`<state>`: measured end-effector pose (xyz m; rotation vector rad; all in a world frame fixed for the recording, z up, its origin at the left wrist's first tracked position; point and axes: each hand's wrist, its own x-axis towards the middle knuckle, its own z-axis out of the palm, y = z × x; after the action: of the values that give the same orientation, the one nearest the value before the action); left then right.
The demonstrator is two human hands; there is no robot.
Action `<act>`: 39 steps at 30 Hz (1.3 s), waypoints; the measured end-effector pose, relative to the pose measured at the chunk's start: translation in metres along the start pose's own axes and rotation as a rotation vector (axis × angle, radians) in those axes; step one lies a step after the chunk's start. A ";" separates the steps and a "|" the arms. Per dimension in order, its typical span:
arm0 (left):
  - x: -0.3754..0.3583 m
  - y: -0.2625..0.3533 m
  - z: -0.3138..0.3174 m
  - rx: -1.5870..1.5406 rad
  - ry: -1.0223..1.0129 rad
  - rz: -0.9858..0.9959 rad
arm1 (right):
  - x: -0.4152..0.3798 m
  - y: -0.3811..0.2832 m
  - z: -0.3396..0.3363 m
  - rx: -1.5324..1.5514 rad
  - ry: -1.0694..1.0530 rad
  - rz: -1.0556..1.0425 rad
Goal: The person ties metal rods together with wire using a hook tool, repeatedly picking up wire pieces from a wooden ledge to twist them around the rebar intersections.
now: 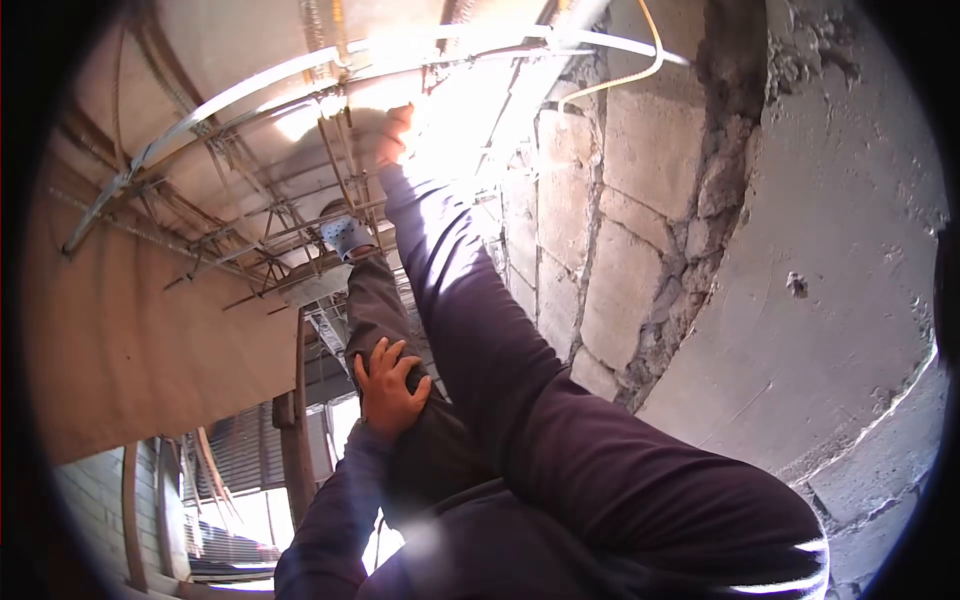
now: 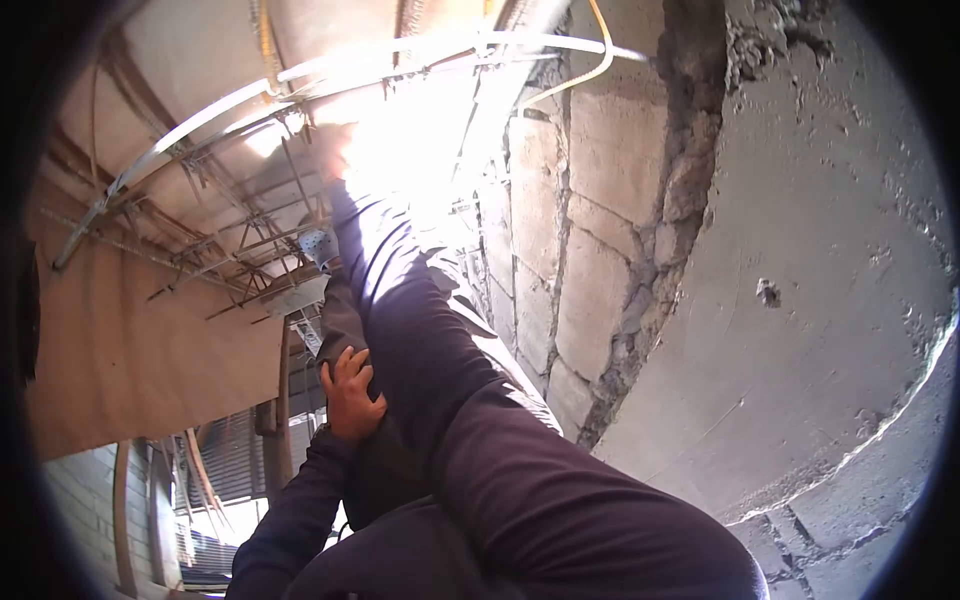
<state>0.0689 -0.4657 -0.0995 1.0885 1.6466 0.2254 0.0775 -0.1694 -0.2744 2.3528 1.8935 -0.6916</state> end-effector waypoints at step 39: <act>0.025 0.069 0.069 0.062 0.084 -0.078 | 0.162 0.150 -0.166 0.724 -1.186 -0.095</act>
<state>0.1642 -0.4338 -0.0994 1.0719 1.7772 0.1719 0.2948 -0.0076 -0.2200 1.3133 1.2386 -2.3546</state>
